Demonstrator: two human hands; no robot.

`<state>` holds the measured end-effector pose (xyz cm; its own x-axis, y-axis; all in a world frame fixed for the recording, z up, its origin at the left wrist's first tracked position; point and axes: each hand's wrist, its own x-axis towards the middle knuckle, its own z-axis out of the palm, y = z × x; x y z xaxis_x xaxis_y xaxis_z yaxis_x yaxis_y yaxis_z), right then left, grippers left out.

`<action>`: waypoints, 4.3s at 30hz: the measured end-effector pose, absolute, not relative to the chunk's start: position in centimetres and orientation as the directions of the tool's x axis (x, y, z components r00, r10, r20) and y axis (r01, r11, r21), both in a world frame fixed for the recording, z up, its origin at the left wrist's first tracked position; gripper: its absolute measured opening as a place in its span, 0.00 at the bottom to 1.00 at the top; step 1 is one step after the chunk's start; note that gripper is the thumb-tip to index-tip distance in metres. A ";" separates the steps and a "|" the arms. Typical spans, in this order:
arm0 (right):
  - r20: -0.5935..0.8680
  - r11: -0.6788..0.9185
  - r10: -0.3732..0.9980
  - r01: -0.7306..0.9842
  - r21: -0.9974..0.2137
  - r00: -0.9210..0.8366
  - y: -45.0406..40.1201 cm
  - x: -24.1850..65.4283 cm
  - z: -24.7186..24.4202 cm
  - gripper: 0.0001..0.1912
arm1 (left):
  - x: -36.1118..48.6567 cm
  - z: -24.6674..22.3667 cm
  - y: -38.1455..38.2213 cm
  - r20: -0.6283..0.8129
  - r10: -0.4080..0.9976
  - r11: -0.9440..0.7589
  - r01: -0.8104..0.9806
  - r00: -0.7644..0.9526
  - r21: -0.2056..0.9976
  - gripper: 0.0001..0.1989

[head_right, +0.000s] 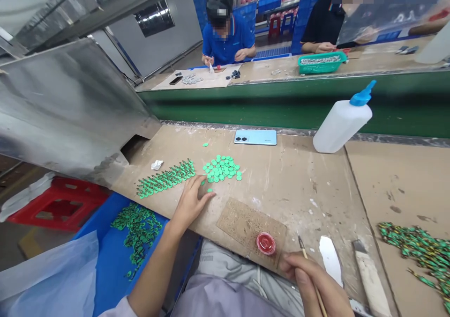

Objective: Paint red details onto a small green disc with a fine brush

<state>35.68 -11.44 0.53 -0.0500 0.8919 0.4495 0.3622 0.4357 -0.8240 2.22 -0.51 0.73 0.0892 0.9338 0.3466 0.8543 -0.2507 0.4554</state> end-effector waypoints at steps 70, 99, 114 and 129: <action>0.325 0.340 0.937 0.540 -0.770 -0.127 -7.9 32.5 3.2 0.14 | 11.0 2.9 -9.1 -0.322 0.912 0.395 -0.336 0.252 0.855 0.19; 0.269 0.290 0.956 0.547 -0.785 -0.120 -7.7 32.3 3.5 0.20 | 11.1 2.8 -9.7 -0.298 0.926 0.353 -0.251 0.232 0.901 0.17; 0.334 0.313 0.939 0.203 -0.928 0.084 -9.5 33.0 2.2 0.06 | 11.9 3.4 -9.6 -0.355 0.906 0.415 -0.310 0.233 0.856 0.17; 0.515 0.566 0.819 0.210 -0.797 -0.254 -11.3 31.7 6.1 0.10 | 11.9 4.6 -10.6 -0.154 0.941 0.183 -0.068 0.303 0.981 0.11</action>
